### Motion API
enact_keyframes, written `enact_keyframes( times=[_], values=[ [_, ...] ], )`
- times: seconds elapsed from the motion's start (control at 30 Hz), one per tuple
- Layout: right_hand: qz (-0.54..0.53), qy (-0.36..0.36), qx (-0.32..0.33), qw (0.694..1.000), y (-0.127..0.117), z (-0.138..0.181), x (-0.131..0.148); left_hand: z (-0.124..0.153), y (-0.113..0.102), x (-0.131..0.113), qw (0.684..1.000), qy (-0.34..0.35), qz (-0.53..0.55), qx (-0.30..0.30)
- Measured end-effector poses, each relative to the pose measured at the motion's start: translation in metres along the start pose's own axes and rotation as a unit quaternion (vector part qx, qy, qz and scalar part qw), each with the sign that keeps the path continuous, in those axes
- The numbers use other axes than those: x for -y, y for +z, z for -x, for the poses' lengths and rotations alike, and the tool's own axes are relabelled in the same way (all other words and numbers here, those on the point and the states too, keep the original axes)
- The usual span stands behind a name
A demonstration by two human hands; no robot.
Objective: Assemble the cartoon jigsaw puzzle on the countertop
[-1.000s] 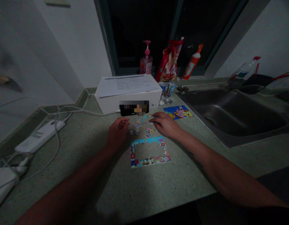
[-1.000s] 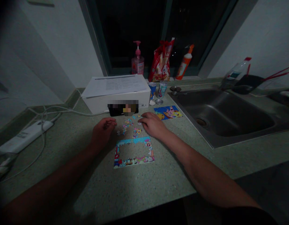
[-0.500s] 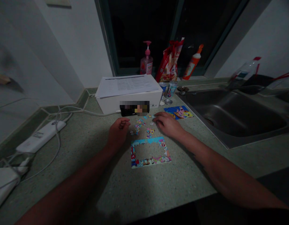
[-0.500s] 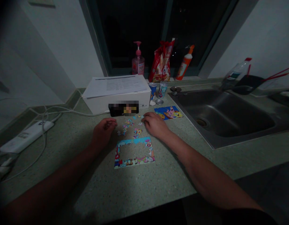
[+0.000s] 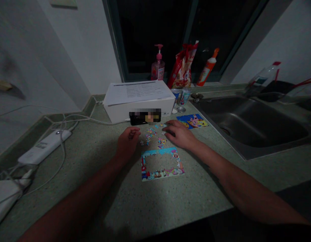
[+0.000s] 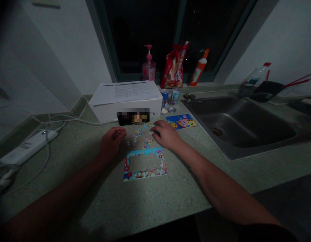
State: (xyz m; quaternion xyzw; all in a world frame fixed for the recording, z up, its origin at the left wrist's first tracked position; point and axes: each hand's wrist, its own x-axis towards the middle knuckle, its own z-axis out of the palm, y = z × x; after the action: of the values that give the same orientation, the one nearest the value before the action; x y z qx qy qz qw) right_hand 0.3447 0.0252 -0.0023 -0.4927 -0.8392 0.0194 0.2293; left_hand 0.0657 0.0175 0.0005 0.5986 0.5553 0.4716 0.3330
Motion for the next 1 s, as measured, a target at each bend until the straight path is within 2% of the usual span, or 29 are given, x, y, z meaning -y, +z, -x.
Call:
enact_keyframes(
  times=[0.43,0.6,0.73,1.0],
  values=[
    [0.018,0.001,0.019,1.000,-0.0002,-0.0057,0.0067,0.0013,0.0001,-0.0008,1.000,0.009,-0.007,-0.001],
    [-0.006,-0.020,0.001,1.000,0.0010,-0.0030,0.0021,0.0013,0.0000,-0.0002,1.000,0.009,-0.007,-0.002],
    [-0.018,-0.046,0.011,0.999,0.0016,-0.0013,-0.0004,0.0016,0.0001,-0.0015,1.000,0.010,-0.012,-0.005],
    [-0.010,-0.046,0.019,0.999,-0.0004,-0.0022,-0.0017,0.0010,0.0010,-0.0016,1.000,0.010,-0.012,-0.007]
  ],
)
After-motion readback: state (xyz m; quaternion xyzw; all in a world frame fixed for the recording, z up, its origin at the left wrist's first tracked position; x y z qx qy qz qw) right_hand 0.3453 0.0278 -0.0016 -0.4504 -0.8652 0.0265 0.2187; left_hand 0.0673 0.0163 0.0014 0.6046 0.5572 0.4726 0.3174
